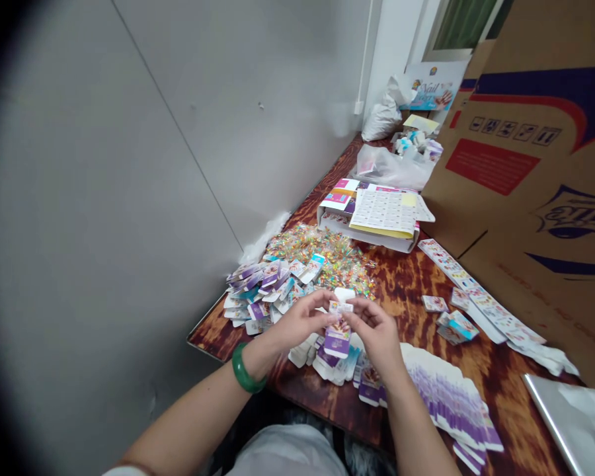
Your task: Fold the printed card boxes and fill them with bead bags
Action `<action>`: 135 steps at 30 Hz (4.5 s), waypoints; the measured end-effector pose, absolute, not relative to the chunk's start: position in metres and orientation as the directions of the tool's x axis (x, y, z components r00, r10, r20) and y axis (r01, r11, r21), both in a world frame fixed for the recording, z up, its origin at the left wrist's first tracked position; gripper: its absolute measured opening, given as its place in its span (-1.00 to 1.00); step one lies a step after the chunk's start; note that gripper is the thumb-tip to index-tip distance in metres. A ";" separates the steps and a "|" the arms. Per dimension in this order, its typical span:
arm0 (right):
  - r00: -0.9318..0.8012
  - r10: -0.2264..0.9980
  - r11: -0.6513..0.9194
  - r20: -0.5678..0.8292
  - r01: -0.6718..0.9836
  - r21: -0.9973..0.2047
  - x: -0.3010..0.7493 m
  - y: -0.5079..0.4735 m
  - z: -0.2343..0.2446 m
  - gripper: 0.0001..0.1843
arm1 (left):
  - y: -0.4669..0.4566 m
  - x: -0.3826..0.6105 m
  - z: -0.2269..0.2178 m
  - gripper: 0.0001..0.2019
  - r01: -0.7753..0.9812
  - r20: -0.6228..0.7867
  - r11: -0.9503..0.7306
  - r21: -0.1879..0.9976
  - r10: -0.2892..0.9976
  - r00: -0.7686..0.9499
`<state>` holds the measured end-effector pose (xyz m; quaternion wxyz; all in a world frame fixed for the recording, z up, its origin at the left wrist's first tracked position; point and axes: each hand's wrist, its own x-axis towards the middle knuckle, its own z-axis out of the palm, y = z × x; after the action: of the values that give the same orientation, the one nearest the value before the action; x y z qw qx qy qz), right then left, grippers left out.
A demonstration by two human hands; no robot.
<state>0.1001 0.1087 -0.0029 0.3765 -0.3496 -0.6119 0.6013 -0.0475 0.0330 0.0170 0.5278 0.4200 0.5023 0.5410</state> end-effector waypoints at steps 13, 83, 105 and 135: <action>-0.486 0.850 0.235 0.203 0.005 -0.972 0.087 0.102 0.001 -0.77 | 0.028 -0.027 0.005 -0.57 0.594 0.118 0.050 0.803 0.964 -0.240; -0.581 0.793 -0.045 -0.182 0.242 -0.969 0.098 0.123 -0.003 -0.78 | 0.023 -0.020 -0.016 -0.43 0.826 0.216 0.027 0.563 0.960 -0.179; -0.376 0.924 -0.027 0.073 -0.254 -0.967 0.075 0.102 -0.017 -0.60 | 0.033 -0.051 -0.004 -0.71 0.117 0.018 0.010 0.993 0.972 -0.233; -0.392 0.901 0.167 0.186 -0.082 -0.983 0.079 0.095 0.002 -0.83 | 0.026 -0.039 -0.008 -0.47 0.715 0.242 -0.034 0.698 0.951 -0.191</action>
<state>0.0788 0.0952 0.0022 0.4425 -0.3290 -0.6226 0.5553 -0.0385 0.0261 -0.0079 0.1590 0.6160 0.6764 0.3711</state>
